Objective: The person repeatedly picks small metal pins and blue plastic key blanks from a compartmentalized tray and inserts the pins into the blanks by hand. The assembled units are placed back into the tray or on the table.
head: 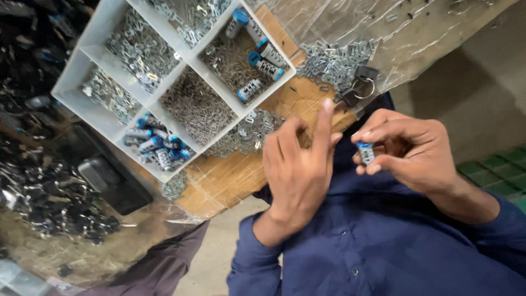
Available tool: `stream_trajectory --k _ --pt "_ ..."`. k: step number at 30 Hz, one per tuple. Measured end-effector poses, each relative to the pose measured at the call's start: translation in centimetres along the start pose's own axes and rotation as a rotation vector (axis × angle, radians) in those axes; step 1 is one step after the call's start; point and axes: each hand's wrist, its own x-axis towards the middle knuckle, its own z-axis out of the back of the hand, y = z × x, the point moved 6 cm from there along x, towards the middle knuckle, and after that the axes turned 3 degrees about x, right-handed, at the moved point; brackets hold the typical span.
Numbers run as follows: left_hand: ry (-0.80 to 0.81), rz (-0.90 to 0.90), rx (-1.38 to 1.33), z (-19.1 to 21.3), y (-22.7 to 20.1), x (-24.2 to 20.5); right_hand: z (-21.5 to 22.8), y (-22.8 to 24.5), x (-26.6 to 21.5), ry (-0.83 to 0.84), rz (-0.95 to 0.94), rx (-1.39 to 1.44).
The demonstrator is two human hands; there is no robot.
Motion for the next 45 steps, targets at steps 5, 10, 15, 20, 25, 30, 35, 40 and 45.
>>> stream_trajectory --k 5,10,15,20,25,30,35,40,45 --pt "-0.037 -0.039 -0.122 0.3 0.8 -1.3 -0.2 0.6 0.0 0.004 0.019 -0.007" --pt "-0.191 0.094 -0.466 2.4 2.6 -3.2 -2.1 -0.4 1.3 0.058 -0.073 0.008" --pt "-0.144 0.066 -0.729 3.3 2.0 -4.1 -4.7 -0.7 1.6 0.193 -0.037 -0.089" --pt "-0.109 -0.089 -0.567 5.1 3.6 -5.2 -7.1 -1.7 1.9 0.173 -0.107 -0.142" --pt "0.011 0.524 -1.382 4.6 7.9 -10.3 -12.3 -2.9 3.5 0.661 -0.054 -0.271" --pt "-0.291 0.560 -0.032 9.3 11.0 -12.7 -15.2 -4.6 5.4 0.412 -0.277 -0.074" --pt "-0.314 0.617 -0.081 8.6 13.1 -14.0 -17.1 -4.3 5.7 0.494 -0.269 -0.126" --pt "-0.250 0.563 -0.034 7.8 12.9 -15.3 -16.8 -4.6 5.3 0.454 -0.275 -0.127" --pt "-0.269 0.323 -0.129 6.8 12.9 -15.4 -16.6 -5.1 5.7 0.423 -0.268 -0.160"
